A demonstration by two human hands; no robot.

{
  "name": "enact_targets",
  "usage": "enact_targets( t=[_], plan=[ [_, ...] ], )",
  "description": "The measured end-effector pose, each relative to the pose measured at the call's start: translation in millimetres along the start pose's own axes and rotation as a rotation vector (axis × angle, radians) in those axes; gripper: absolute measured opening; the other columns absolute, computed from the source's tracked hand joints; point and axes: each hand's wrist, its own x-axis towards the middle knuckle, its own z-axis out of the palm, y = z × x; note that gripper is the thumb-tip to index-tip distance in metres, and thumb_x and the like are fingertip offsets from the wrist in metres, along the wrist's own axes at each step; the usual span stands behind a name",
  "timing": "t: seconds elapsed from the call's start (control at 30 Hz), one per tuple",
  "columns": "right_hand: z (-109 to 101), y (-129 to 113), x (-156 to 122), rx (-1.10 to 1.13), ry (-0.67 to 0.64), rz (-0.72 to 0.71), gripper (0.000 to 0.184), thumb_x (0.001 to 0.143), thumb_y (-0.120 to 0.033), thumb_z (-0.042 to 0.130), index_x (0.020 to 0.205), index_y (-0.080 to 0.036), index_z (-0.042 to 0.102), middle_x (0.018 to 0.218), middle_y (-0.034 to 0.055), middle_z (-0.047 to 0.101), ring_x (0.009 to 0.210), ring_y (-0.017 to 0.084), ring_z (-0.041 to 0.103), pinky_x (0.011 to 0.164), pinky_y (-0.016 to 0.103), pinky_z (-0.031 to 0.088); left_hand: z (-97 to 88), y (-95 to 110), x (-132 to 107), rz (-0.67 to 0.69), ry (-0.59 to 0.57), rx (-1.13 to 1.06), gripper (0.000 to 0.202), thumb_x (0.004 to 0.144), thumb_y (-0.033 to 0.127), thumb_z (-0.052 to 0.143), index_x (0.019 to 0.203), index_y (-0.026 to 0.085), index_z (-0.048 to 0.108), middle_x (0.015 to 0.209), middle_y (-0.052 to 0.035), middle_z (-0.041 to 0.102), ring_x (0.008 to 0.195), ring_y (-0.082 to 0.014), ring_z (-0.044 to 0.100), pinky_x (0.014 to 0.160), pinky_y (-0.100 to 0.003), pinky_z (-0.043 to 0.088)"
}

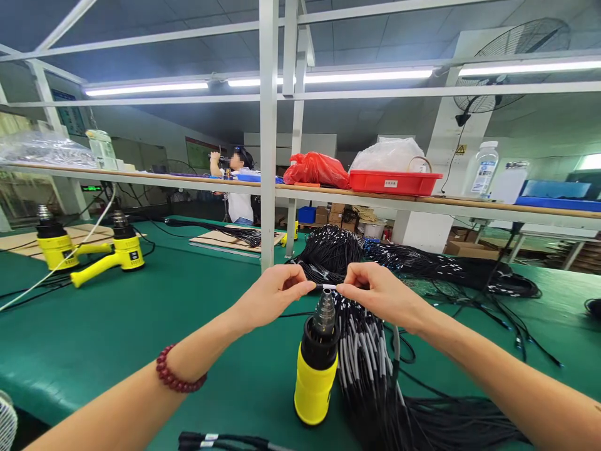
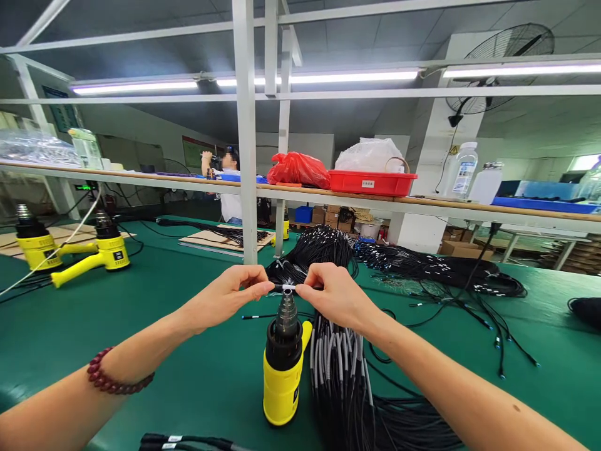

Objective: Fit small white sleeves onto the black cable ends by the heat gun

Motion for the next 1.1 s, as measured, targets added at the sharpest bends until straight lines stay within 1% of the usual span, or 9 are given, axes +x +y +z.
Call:
enact_targets(
  t=[0.13,0.3,0.43,0.5,0.57,0.67,0.9,1.0,1.1],
  plan=[
    [-1,1,-1,-0.002,-0.001,0.007,0.021,0.081,-0.032,0.057,0.066,-0.018,0.054,0.060,-0.0028,0.054,0.057,0.011,0.044,0.053,0.025,0.031,0.7,0,1,0.001,0.024,-0.011,0.029,0.084,0.042,0.057,0.070,0.018,0.052,0.060,0.0065,0.040,0.057,-0.0095,0.033,0.051,-0.023,0.026],
    [-9,2,-1,0.007,-0.090,-0.007,0.023,0.085,-0.032,0.053,0.076,-0.016,0.068,0.062,-0.0003,0.059,0.058,0.012,0.048,0.053,0.025,0.033,0.2,-1,2,0.023,0.057,-0.061,0.026,0.081,0.041,0.062,0.074,0.017,0.054,0.065,0.0055,0.046,0.060,-0.0096,0.038,0.053,-0.022,0.030],
    [-13,0,-2,0.077,-0.092,-0.036,0.022,0.084,-0.029,0.054,0.075,-0.015,0.067,0.062,0.0006,0.060,0.058,0.012,0.050,0.054,0.024,0.036,-2.1,1,0,-0.035,-0.005,-0.047,0.038,0.087,0.053,0.049,0.077,0.017,0.057,0.065,0.0020,0.055,0.062,-0.0121,0.047,0.056,-0.024,0.034],
    [-13,-1,-3,0.078,-0.094,-0.039,0.021,0.083,-0.028,0.055,0.073,-0.015,0.067,0.061,0.0002,0.059,0.057,0.012,0.048,0.053,0.024,0.035,-3.0,2,0,-0.048,-0.038,-0.028,0.049,0.090,0.057,0.040,0.071,0.016,0.058,0.062,0.0003,0.057,0.061,-0.0133,0.050,0.057,-0.025,0.035],
    [-13,-2,-3,0.074,-0.095,-0.040,0.019,0.083,-0.027,0.055,0.071,-0.015,0.066,0.060,0.0000,0.059,0.056,0.011,0.048,0.052,0.024,0.034,-3.3,2,0,-0.033,-0.044,-0.024,0.052,0.091,0.057,0.037,0.065,0.016,0.056,0.058,0.0004,0.055,0.059,-0.0131,0.050,0.057,-0.025,0.036],
    [-12,-2,-2,0.045,-0.076,-0.053,0.019,0.082,-0.025,0.056,0.069,-0.015,0.066,0.060,-0.0004,0.059,0.055,0.011,0.047,0.052,0.024,0.033,-2.6,1,0,-0.002,-0.040,-0.031,0.046,0.090,0.052,0.044,0.064,0.016,0.054,0.060,0.0015,0.053,0.060,-0.0126,0.049,0.056,-0.025,0.035],
    [-12,2,-3,-0.015,-0.061,-0.020,0.020,0.081,-0.026,0.056,0.073,-0.015,0.071,0.063,0.0006,0.062,0.058,0.012,0.049,0.053,0.024,0.034,-1.3,2,0,-0.012,-0.016,-0.052,0.026,0.086,0.041,0.053,0.078,0.017,0.057,0.069,0.0025,0.053,0.065,-0.0119,0.047,0.057,-0.023,0.033],
    [-13,1,-4,-0.056,-0.085,-0.010,0.026,0.084,-0.030,0.053,0.074,-0.015,0.072,0.061,0.0015,0.063,0.057,0.013,0.051,0.051,0.025,0.033,-2.7,3,-1,-0.017,-0.002,-0.072,0.025,0.085,0.041,0.055,0.079,0.017,0.057,0.070,0.0024,0.055,0.065,-0.0118,0.046,0.057,-0.023,0.033],
    [-14,0,-4,-0.048,-0.086,-0.032,0.025,0.084,-0.028,0.053,0.072,-0.016,0.071,0.062,0.0011,0.064,0.056,0.013,0.051,0.051,0.025,0.034,-4.2,3,-1,-0.021,-0.016,-0.083,0.034,0.087,0.047,0.051,0.076,0.016,0.058,0.068,0.0014,0.057,0.066,-0.0128,0.050,0.060,-0.024,0.036]
  ],
)
